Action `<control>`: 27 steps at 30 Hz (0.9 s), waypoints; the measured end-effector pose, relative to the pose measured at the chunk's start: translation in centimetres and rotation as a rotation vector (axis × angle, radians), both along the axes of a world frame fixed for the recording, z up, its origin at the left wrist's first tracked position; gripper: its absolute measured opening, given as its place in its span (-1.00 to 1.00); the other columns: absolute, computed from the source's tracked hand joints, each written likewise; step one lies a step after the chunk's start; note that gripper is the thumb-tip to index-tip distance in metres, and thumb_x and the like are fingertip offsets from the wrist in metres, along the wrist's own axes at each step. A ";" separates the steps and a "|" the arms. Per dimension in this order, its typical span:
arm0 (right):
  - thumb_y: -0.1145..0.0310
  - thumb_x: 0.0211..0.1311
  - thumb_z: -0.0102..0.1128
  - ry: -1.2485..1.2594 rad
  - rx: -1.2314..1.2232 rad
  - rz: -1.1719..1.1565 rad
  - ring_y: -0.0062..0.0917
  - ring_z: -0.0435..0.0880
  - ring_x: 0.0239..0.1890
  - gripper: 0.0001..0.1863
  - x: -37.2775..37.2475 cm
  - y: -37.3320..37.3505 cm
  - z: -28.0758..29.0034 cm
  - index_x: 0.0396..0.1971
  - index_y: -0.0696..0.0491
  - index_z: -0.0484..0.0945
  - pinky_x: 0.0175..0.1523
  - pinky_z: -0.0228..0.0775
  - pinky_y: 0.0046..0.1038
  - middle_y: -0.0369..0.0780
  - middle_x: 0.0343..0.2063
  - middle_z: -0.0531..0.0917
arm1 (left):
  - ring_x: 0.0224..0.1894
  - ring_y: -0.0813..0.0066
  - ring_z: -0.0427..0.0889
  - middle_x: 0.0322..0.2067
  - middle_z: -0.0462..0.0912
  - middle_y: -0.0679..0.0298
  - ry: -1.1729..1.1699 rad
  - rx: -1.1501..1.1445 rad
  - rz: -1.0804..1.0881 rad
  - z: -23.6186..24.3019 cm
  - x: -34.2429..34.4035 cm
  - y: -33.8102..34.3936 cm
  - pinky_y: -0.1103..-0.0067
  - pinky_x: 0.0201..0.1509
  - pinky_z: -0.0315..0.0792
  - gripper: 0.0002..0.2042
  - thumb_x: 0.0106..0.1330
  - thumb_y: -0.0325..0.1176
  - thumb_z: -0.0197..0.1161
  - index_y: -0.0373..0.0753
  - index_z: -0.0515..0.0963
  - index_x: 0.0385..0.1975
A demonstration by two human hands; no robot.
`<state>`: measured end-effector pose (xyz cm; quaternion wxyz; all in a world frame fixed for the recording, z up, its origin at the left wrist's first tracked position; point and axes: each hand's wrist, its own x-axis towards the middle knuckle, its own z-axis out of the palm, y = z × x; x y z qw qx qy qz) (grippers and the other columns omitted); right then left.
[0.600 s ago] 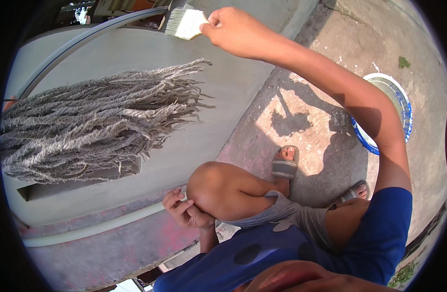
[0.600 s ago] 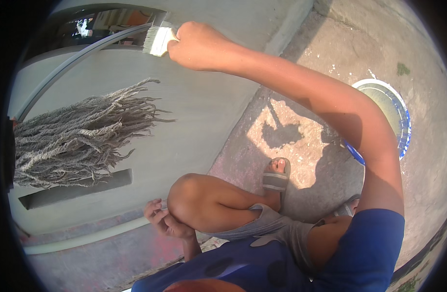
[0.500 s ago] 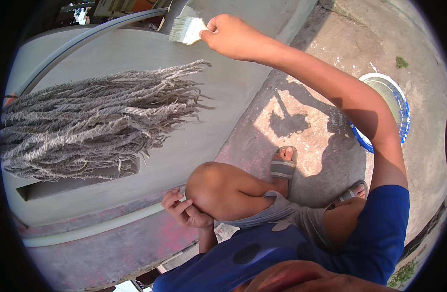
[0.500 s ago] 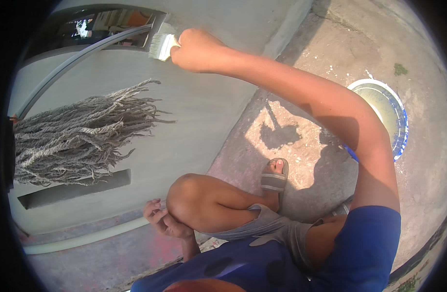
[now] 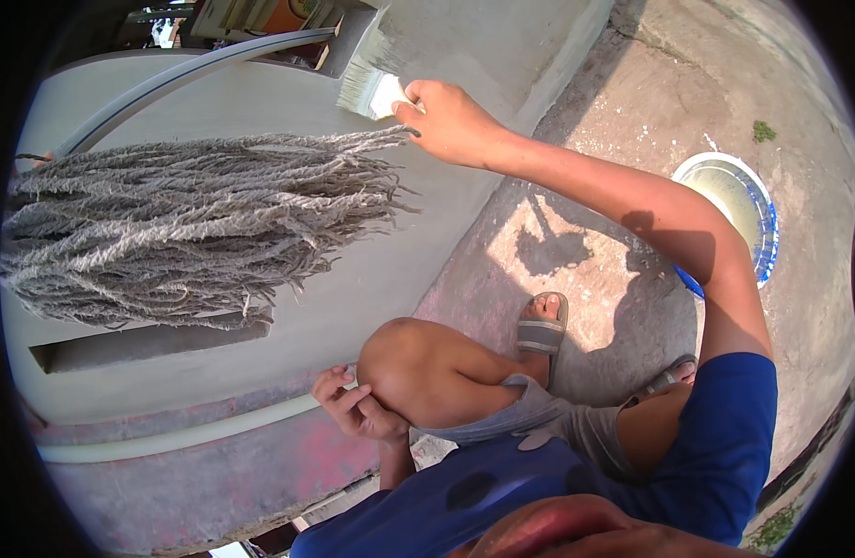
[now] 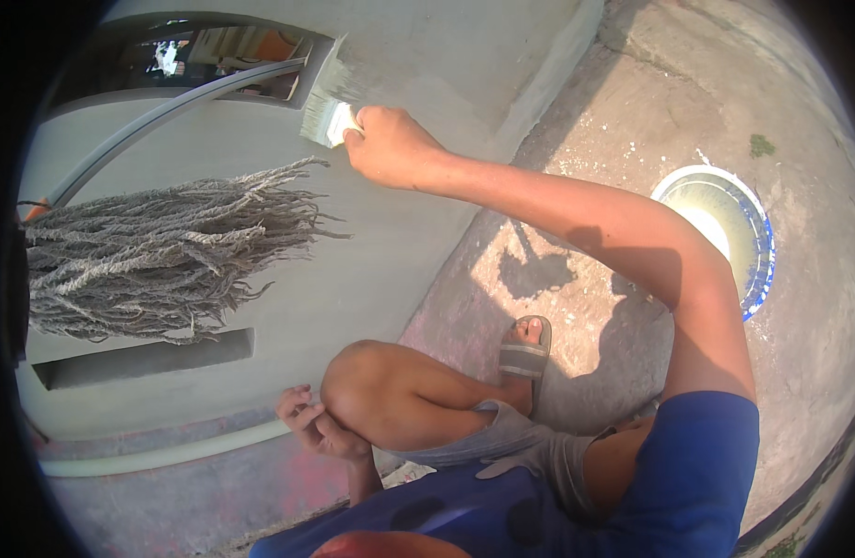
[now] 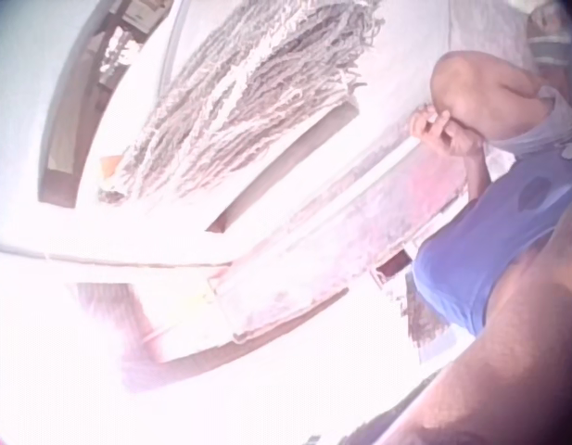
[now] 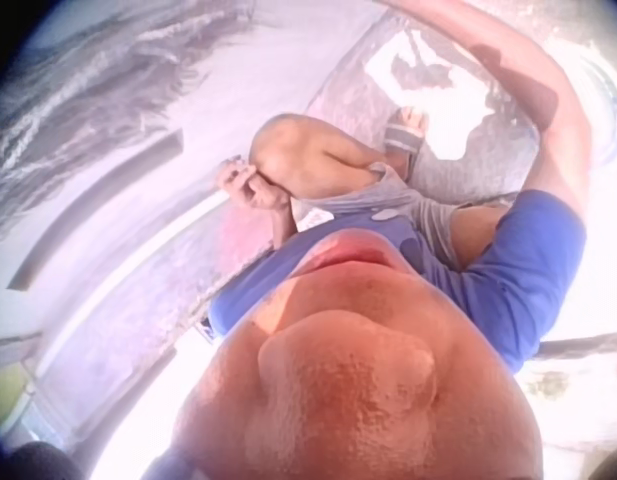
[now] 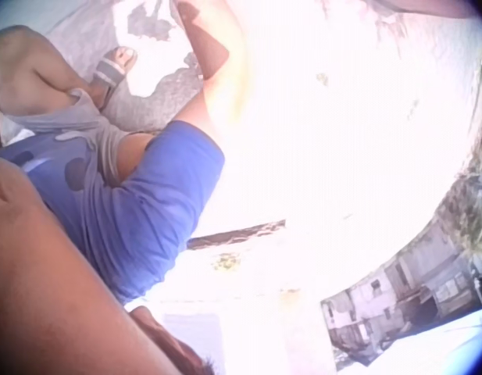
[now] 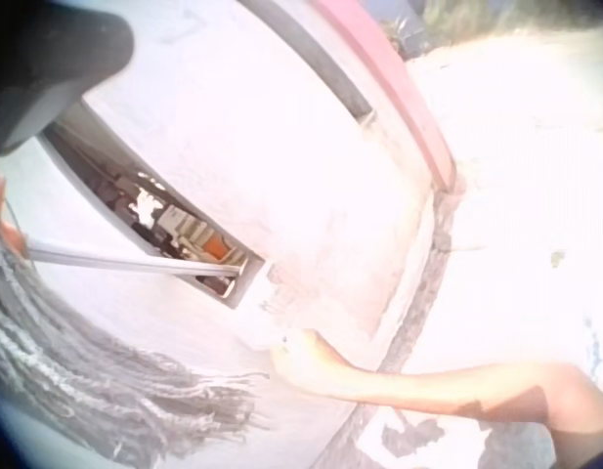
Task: The person paints a white wall and gate using a paintbrush and a bucket of white paint. They repeatedly dip the brush into the paint and apply it to the wall surface, moving along the wall and gate as they work.
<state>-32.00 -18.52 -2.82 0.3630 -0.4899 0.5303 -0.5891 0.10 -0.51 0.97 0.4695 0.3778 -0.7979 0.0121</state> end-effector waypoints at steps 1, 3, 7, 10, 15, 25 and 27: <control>0.11 0.45 0.06 0.010 0.003 0.050 -0.45 0.62 -0.45 -0.58 0.7 0.4 -0.1 -0.18 0.24 0.57 -0.29 0.40 -0.34 -0.11 -0.49 0.63 | -0.04 0.18 0.38 -0.19 0.40 0.19 -0.010 0.003 -0.002 0.1 0.0 0.0 0.17 0.19 0.30 -0.87 0.22 -0.60 -0.01 -0.19 0.46 -0.42; 0.11 0.45 0.07 0.000 0.034 0.111 -0.47 0.61 -0.47 -0.59 0.8 0.4 -0.2 -0.20 0.23 0.57 -0.31 0.39 -0.34 -0.13 -0.51 0.62 | -0.04 0.18 0.38 -0.19 0.40 0.19 -0.019 0.007 0.003 0.3 0.1 0.2 0.16 0.19 0.31 -0.88 0.24 -0.58 0.00 -0.19 0.46 -0.41; 0.13 0.46 0.07 -0.073 0.102 0.019 -0.56 0.55 -0.51 -0.64 -2.6 -0.5 -1.1 -0.27 0.18 0.56 -0.35 0.37 -0.38 -0.23 -0.52 0.61 | -0.04 0.17 0.38 -0.19 0.40 0.19 -0.009 -0.003 0.010 0.3 0.4 0.3 0.17 0.18 0.31 -0.90 0.26 -0.56 0.01 -0.19 0.46 -0.41; 0.15 0.46 0.06 -0.068 0.163 -0.076 -0.63 0.47 -0.56 -0.67 -5.0 -0.8 -2.7 -0.32 0.15 0.54 -0.39 0.34 -0.43 -0.30 -0.53 0.58 | -0.01 0.22 0.35 -0.17 0.39 0.21 -0.036 0.005 0.007 0.3 0.7 0.4 0.18 0.18 0.29 -0.83 0.22 -0.59 -0.05 -0.17 0.47 -0.36; 0.22 0.44 -0.02 -0.080 0.251 -0.051 -0.31 0.62 -0.40 -0.62 -5.6 -0.4 -5.6 -0.36 0.26 0.57 -0.22 0.42 -0.22 -0.10 -0.52 0.62 | -0.01 0.22 0.34 -0.17 0.41 0.22 -0.055 -0.003 0.013 0.3 0.7 0.3 0.19 0.16 0.29 -0.80 0.19 -0.61 -0.07 -0.16 0.48 -0.35; 0.21 0.46 -0.03 -0.063 0.285 0.006 -0.19 0.69 -0.23 -0.61 -6.0 -0.1 -4.4 -0.25 0.28 0.58 -0.09 0.46 -0.19 -0.01 -0.33 0.69 | -0.02 0.18 0.37 -0.18 0.46 0.20 -0.090 -0.019 0.036 0.4 0.1 0.2 0.20 0.13 0.33 -0.80 0.20 -0.62 -0.07 -0.17 0.47 -0.35; 0.21 0.46 -0.05 -0.037 0.302 0.039 -0.16 0.69 -0.18 -0.61 -6.1 0.1 -4.0 -0.19 0.28 0.58 -0.05 0.47 -0.17 0.01 -0.28 0.69 | -0.01 0.19 0.38 -0.19 0.47 0.20 -0.101 -0.017 0.033 0.4 -0.2 0.2 0.20 0.13 0.33 -0.80 0.21 -0.62 -0.08 -0.17 0.47 -0.34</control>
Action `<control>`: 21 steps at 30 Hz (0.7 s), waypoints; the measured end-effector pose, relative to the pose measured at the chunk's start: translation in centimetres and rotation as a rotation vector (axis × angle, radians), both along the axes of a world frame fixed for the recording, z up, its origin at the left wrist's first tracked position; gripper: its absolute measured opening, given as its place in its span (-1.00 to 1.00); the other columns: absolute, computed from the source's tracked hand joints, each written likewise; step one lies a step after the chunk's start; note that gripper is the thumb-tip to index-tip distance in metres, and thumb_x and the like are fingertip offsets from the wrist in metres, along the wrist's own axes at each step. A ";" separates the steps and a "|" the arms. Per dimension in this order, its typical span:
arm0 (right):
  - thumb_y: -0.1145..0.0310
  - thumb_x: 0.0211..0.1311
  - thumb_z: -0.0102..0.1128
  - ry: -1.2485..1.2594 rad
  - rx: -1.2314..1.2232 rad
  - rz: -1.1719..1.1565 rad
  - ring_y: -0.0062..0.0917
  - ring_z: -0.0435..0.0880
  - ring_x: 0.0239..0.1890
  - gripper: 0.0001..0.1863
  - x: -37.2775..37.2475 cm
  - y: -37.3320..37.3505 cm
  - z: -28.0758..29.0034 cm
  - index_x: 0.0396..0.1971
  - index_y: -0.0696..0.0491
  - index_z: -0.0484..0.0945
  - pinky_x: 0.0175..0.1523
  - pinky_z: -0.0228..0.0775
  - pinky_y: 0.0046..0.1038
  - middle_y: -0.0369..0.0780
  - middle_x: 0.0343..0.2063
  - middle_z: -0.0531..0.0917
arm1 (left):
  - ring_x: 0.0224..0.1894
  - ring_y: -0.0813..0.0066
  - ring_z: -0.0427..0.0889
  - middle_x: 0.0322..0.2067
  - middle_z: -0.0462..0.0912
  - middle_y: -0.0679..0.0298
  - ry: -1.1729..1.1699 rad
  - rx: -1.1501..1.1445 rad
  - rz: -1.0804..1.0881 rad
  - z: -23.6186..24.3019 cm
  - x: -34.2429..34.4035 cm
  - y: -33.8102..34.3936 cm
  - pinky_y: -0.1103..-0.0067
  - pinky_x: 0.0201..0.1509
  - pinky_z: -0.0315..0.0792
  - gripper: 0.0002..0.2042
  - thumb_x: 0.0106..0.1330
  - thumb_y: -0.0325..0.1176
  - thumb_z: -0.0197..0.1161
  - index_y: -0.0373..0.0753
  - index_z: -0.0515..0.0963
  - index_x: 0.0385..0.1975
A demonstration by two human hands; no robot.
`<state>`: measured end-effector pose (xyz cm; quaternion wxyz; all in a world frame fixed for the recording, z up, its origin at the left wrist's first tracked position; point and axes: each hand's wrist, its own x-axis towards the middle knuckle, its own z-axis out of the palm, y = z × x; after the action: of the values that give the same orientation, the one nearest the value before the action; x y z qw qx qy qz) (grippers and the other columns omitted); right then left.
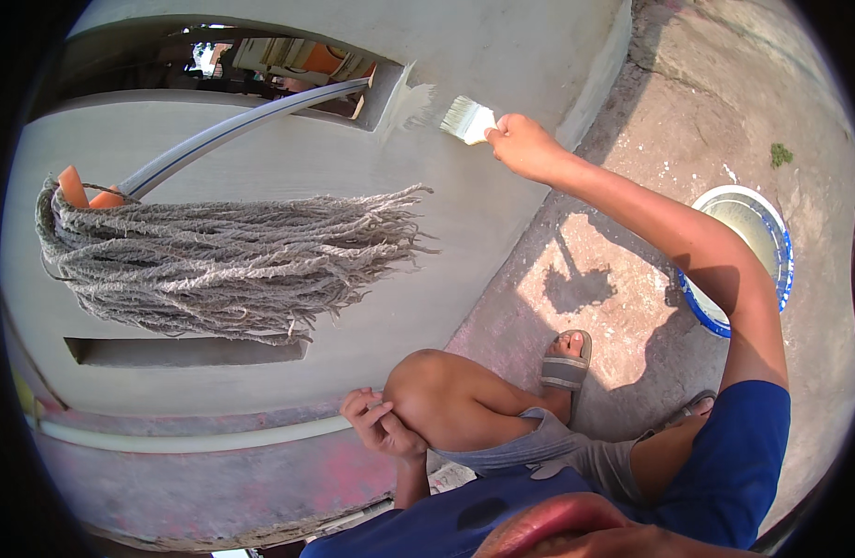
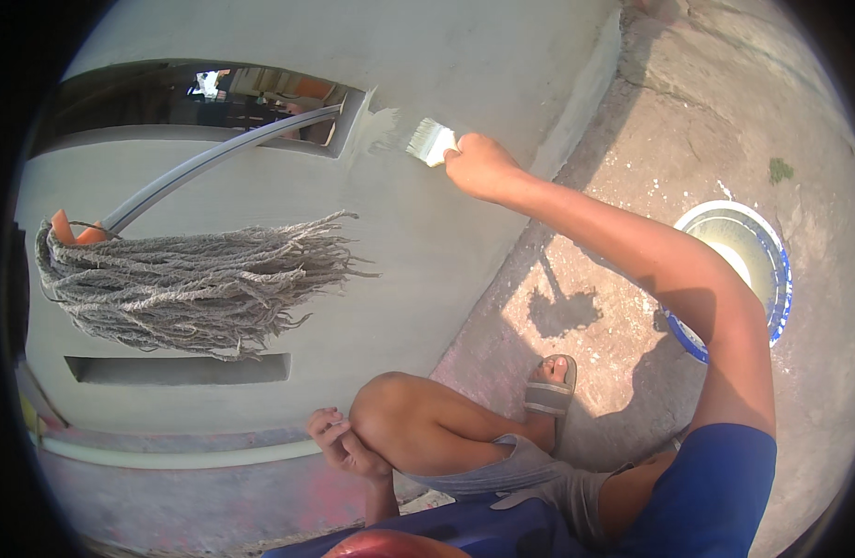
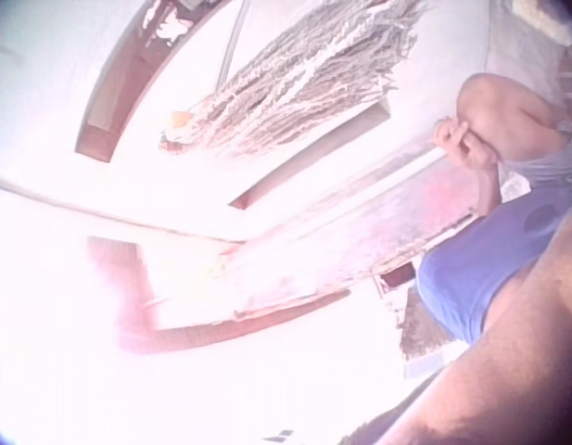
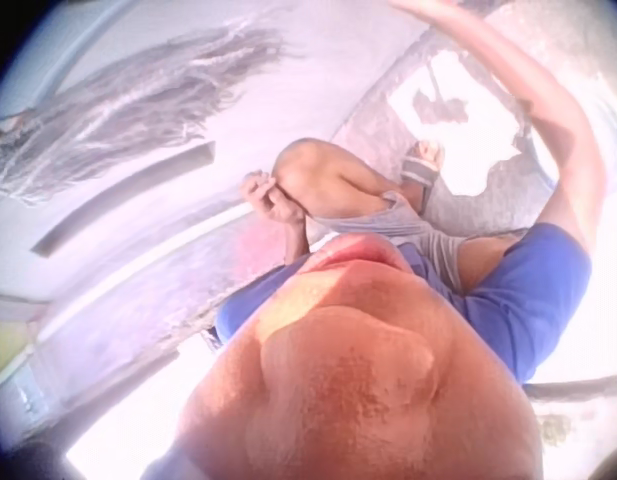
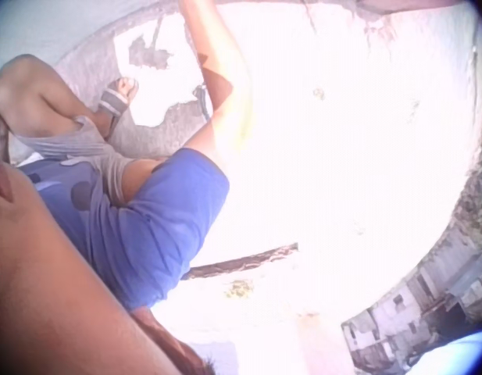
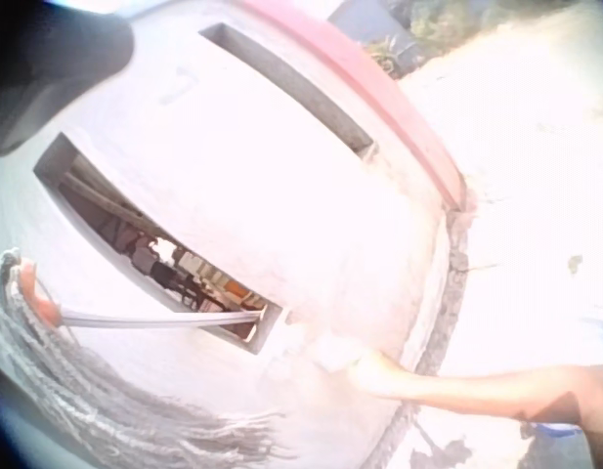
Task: The person paints a white wall and gate using a paintbrush and a bucket of white paint. They repeatedly dip the brush into the paint and apply it to the wall surface, moving along the wall and gate as they work.
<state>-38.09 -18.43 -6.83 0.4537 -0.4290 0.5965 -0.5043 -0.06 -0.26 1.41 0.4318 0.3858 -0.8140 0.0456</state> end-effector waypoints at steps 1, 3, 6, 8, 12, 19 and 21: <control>0.21 0.46 -0.05 -0.003 -0.001 -0.004 -0.15 0.69 -0.16 -0.60 0.0 0.0 0.1 -0.18 0.28 0.58 -0.04 0.47 -0.16 0.02 -0.26 0.70 | -0.01 0.19 0.38 -0.19 0.48 0.20 -0.005 0.000 -0.003 0.0 -0.1 0.0 0.21 0.13 0.33 -0.80 0.21 -0.62 -0.08 -0.17 0.47 -0.34; 0.21 0.47 -0.05 0.009 -0.025 -0.020 -0.12 0.69 -0.13 -0.60 0.1 0.0 0.3 -0.15 0.29 0.58 0.00 0.47 -0.14 0.04 -0.24 0.70 | -0.01 0.19 0.38 -0.20 0.49 0.20 -0.016 -0.001 -0.007 0.2 -0.4 0.0 0.21 0.14 0.33 -0.80 0.21 -0.62 -0.08 -0.17 0.47 -0.35; 0.20 0.47 -0.05 0.019 -0.012 -0.024 -0.08 0.69 -0.08 -0.58 0.1 -0.2 0.3 -0.08 0.30 0.57 0.03 0.47 -0.13 0.07 -0.19 0.70 | -0.01 0.20 0.38 -0.23 0.52 0.22 -0.039 0.001 -0.014 0.4 -0.9 0.1 0.23 0.14 0.33 -0.81 0.22 -0.61 -0.08 -0.17 0.47 -0.35; 0.21 0.46 -0.04 0.020 -0.005 -0.001 -0.06 0.69 -0.06 -0.57 -0.1 -0.4 0.2 -0.06 0.31 0.57 0.05 0.47 -0.13 0.08 -0.17 0.70 | -0.01 0.21 0.38 -0.26 0.54 0.24 -0.056 0.000 -0.026 0.7 -1.2 0.2 0.24 0.14 0.33 -0.82 0.24 -0.60 -0.07 -0.16 0.47 -0.35; 0.21 0.45 -0.03 0.001 0.007 0.020 -0.03 0.69 -0.04 -0.56 -0.3 -0.5 0.0 -0.04 0.32 0.57 0.07 0.47 -0.13 0.12 -0.14 0.69 | -0.01 0.22 0.39 -0.29 0.58 0.26 -0.077 -0.008 -0.025 0.8 -1.8 0.3 0.24 0.16 0.32 -0.83 0.26 -0.59 -0.04 -0.15 0.47 -0.35; 0.22 0.44 -0.02 0.012 -0.007 0.033 -0.02 0.69 -0.04 -0.56 -0.2 -0.8 -0.2 -0.04 0.34 0.57 0.07 0.48 -0.12 0.14 -0.15 0.69 | 0.00 0.22 0.38 -0.32 0.64 0.28 -0.086 -0.008 -0.028 0.8 -1.8 0.4 0.25 0.18 0.27 -0.84 0.29 -0.57 -0.05 -0.13 0.47 -0.33; 0.22 0.43 -0.02 0.011 0.001 0.035 -0.02 0.69 -0.04 -0.56 -0.2 -0.9 -0.2 -0.05 0.34 0.57 0.07 0.49 -0.12 0.13 -0.15 0.69 | 0.01 0.21 0.38 -0.34 0.65 0.29 -0.087 -0.004 -0.026 0.8 -1.7 0.5 0.25 0.17 0.25 -0.84 0.30 -0.57 -0.05 -0.13 0.46 -0.32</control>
<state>-38.31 -19.35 -7.07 0.4594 -0.4419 0.5914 -0.4939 -1.81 0.19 2.23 0.3973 0.3720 -0.8369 0.0583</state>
